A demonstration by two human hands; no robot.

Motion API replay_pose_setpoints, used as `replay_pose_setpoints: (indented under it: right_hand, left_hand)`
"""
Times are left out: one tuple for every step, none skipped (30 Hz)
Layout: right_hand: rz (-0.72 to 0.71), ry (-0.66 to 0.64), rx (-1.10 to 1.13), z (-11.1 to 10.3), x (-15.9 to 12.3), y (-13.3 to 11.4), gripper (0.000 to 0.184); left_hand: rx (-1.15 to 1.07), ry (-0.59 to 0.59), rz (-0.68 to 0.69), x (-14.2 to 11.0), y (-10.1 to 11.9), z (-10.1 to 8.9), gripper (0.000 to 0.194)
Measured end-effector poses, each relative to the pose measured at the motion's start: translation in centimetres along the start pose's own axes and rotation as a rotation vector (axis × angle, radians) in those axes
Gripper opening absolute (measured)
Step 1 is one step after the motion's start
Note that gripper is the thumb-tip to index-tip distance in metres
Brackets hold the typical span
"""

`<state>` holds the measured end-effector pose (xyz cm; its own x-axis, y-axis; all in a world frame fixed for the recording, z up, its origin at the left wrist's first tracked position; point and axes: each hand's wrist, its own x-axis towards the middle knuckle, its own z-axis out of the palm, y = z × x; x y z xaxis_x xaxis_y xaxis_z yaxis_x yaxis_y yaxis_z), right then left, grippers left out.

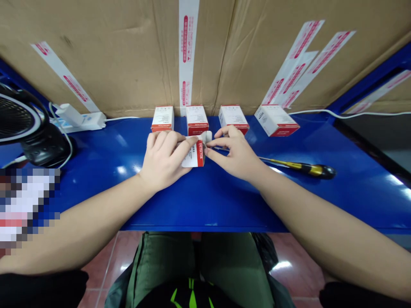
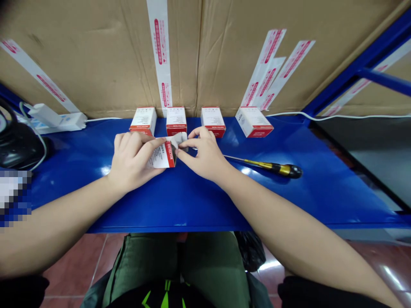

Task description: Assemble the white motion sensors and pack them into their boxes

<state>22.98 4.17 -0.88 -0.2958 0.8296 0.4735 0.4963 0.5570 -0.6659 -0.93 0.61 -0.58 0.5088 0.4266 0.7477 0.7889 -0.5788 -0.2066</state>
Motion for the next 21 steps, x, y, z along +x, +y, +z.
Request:
replay_pose_setpoints:
  right_hand:
    - [0.04,-0.029,0.032,0.0,0.1,0.1,0.012]
    - [0.082,-0.058,0.069,-0.1,0.2,0.1,0.012]
    - [0.12,-0.089,0.105,-0.2,0.3,0.1,0.012]
    - [0.152,-0.117,0.14,-0.3,0.4,0.0,0.012]
    - [0.177,-0.145,0.172,-0.4,0.5,-0.2,0.011]
    - [0.199,-0.168,0.202,-0.4,0.5,-0.3,0.01]
    - [0.22,-0.185,0.231,-0.3,0.5,-0.5,0.009]
    - [0.243,-0.196,0.259,-0.3,0.5,-0.6,0.009]
    - [0.266,-0.201,0.288,-0.2,0.5,-0.7,0.008]
    - [0.286,-0.203,0.314,-0.1,0.6,-0.7,0.008]
    - [0.3,-0.205,0.338,-0.1,0.6,-0.7,0.008]
    - [0.311,-0.21,0.361,-0.1,0.7,-0.7,0.008]
    - [0.322,-0.215,0.39,-0.2,0.7,-0.7,0.009]
    - [0.337,-0.221,0.425,-0.3,0.8,-0.7,0.009]
    - [0.355,-0.231,0.465,-0.5,0.9,-0.7,0.01]
    - [0.374,-0.247,0.508,-0.6,0.9,-0.8,0.01]
    - [0.392,-0.266,0.551,-0.9,1.0,-0.8,0.011]
    - [0.407,-0.283,0.59,-1.1,1.0,-0.9,0.011]
    - [0.418,-0.294,0.623,-1.3,1.0,-1.0,0.01]
    - [0.428,-0.297,0.65,-1.4,1.1,-1.1,0.009]
    - [0.442,-0.29,0.677,-1.6,1.1,-1.1,0.008]
  left_hand:
    - [-0.001,0.001,0.019,0.0,0.0,0.0,0.042]
    - [-0.006,0.005,0.036,-0.1,0.0,0.1,0.041]
    - [-0.013,0.012,0.049,-0.1,0.0,0.1,0.041]
    - [-0.021,0.021,0.059,-0.1,0.1,0.1,0.042]
    - [-0.029,0.025,0.063,-0.1,0.1,0.1,0.042]
    - [-0.04,0.021,0.06,-0.1,0.1,0.1,0.042]
    - [-0.053,0.007,0.049,-0.1,0.2,0.0,0.042]
    - [-0.069,-0.013,0.034,-0.1,0.2,0.0,0.042]
    - [-0.087,-0.035,0.018,-0.1,0.3,0.0,0.041]
    - [-0.103,-0.054,0.003,0.0,0.3,-0.1,0.041]
    - [-0.114,-0.065,-0.01,0.0,0.3,-0.1,0.041]
    - [-0.121,-0.068,-0.019,0.0,0.2,-0.1,0.041]
    - [-0.125,-0.067,-0.027,0.1,0.2,-0.2,0.042]
    - [-0.127,-0.063,-0.035,0.1,0.1,-0.2,0.042]
    - [-0.128,-0.06,-0.043,0.2,0.0,-0.2,0.043]
    - [-0.13,-0.057,-0.051,0.2,-0.1,-0.3,0.044]
    - [-0.13,-0.054,-0.058,0.3,-0.2,-0.4,0.045]
    - [-0.129,-0.05,-0.063,0.3,-0.3,-0.4,0.047]
    - [-0.126,-0.042,-0.065,0.3,-0.4,-0.5,0.048]
    - [-0.12,-0.032,-0.065,0.3,-0.5,-0.6,0.049]
    - [-0.112,-0.022,-0.067,0.3,-0.5,-0.7,0.049]
